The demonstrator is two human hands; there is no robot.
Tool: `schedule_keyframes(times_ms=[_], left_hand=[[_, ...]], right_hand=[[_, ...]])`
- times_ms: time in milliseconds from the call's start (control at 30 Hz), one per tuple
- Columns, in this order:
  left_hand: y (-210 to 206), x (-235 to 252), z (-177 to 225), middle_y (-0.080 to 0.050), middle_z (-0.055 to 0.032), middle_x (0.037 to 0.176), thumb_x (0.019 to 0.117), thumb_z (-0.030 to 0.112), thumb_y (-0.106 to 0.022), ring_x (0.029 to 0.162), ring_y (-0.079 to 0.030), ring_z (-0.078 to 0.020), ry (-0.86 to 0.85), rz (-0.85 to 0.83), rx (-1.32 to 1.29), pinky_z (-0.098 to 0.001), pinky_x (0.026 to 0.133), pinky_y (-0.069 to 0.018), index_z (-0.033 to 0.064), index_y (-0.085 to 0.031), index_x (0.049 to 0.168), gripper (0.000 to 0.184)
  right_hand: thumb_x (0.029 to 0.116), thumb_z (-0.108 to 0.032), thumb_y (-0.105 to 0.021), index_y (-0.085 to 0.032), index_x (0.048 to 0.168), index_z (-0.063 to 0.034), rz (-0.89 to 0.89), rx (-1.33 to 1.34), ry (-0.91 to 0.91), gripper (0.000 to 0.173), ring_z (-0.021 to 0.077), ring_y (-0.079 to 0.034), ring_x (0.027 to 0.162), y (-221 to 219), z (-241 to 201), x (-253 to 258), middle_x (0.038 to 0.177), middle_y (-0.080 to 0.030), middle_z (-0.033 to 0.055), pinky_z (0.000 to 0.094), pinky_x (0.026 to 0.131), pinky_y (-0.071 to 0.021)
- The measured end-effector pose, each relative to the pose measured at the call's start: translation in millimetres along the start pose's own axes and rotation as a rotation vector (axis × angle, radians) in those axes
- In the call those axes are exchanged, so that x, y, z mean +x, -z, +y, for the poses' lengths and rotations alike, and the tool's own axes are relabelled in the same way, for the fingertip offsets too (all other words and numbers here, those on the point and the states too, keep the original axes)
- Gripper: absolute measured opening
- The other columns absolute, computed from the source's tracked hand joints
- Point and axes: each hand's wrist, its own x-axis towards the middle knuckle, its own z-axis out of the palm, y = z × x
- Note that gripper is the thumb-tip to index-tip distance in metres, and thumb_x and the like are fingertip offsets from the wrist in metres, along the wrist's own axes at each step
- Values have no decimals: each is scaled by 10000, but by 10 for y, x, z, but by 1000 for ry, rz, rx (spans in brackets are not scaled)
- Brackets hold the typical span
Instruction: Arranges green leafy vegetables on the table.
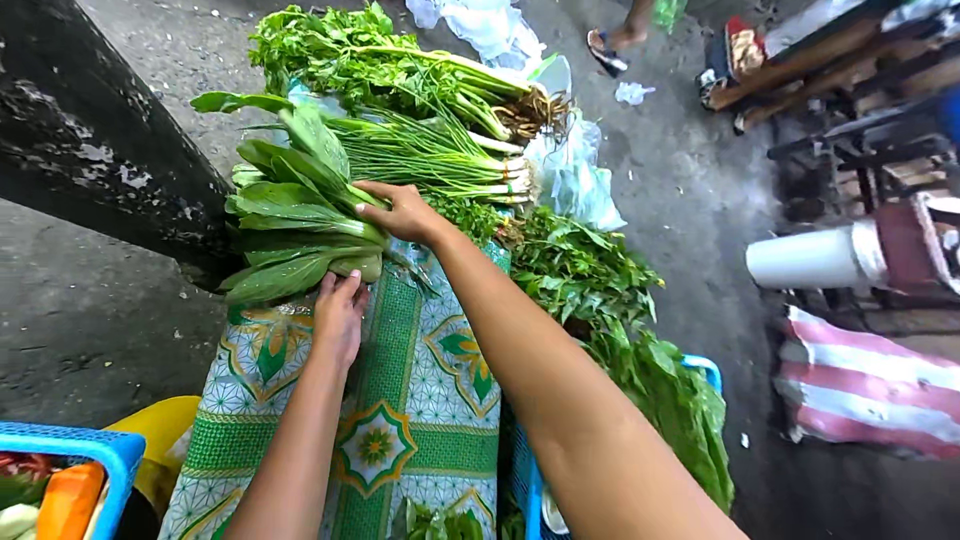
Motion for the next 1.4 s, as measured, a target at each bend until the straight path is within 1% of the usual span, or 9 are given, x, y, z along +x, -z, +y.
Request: schedule_keyframes(times_ms=[433, 600, 700, 867, 1000, 1067, 1167, 1267, 1400], left_hand=[[-43, -56, -51, -399, -163, 1553, 1092, 98, -454, 1333, -528, -234, 8, -74, -40, -369, 1085, -478, 74, -241, 1577, 531], [-41, -211, 60, -476, -209, 1482, 1069, 181, -547, 1275, -571, -260, 128, 29, 78, -353, 1031, -501, 3, -327, 1527, 539], [58, -375, 51, -414, -203, 1557, 1075, 227, -534, 1388, -496, -284, 179, 21, 84, -382, 1103, -461, 17, -304, 1535, 556], [364, -567, -128, -339, -189, 1609, 1078, 200, -489, 1452, -416, -295, 146, 33, 128, -439, 1132, -423, 59, -240, 1590, 586], [673, -582, -334, -521, -154, 1447, 1072, 158, -478, 1278, -565, -217, 90, 65, 210, -385, 1010, -501, 40, -362, 1513, 470], [857, -575, -470, -573, -147, 1377, 1050, 129, -471, 1208, -601, -183, -2, 23, 310, -344, 961, -522, 8, -378, 1490, 466], [1028, -523, -655, -608, -146, 1352, 972, 115, -499, 1174, -633, -164, -179, -74, 458, -313, 928, -547, -39, -386, 1473, 536], [1050, -504, -669, -653, -127, 1300, 1000, 78, -468, 1138, -666, -163, -191, -58, 436, -300, 887, -577, -40, -460, 1414, 431], [1032, -462, -607, -699, -122, 1244, 1033, 53, -463, 1111, -698, -163, -125, -10, 371, -284, 848, -596, -39, -529, 1345, 332]], right_hand=[[1088, -324, -480, -433, 1575, -271, -131, -230, -114, 492, 377, -481, 1400, 79, -162, 17, 1582, -444, 134, 669, 1078, -394], [1068, -530, -428, -255, 1650, -219, 42, -40, -235, 682, 460, -310, 1494, -107, -260, -63, 1647, -327, 191, 780, 1123, -228], [1095, -462, -388, -250, 1645, -130, 195, 220, -165, 657, 377, -248, 1550, -167, -133, -153, 1678, -262, 190, 668, 1213, -212], [1134, -302, -265, -361, 1579, -4, 270, 360, -20, 545, 318, -363, 1509, -96, 40, -361, 1618, -379, 215, 529, 1243, -267], [982, 9, -385, -587, 1357, -2, 639, 37, -88, 426, 329, -606, 1273, 265, 272, -755, 1378, -623, 193, 524, 1042, -505], [934, 37, -491, -511, 1429, -17, 675, -80, -303, 498, 387, -541, 1337, 385, 614, -898, 1434, -560, 227, 567, 1072, -468], [889, -6, -676, -364, 1574, -46, 383, -327, -486, 754, 442, -333, 1494, 332, 1118, -1035, 1580, -423, 223, 667, 1183, -281], [837, 66, -696, -556, 1410, 1, 337, -515, -437, 594, 487, -473, 1355, 188, 1183, -1100, 1408, -556, 271, 685, 1088, -356], [834, 72, -719, -528, 1413, 34, 349, -343, -401, 611, 483, -500, 1321, 339, 926, -1276, 1412, -536, 284, 662, 1074, -396]])
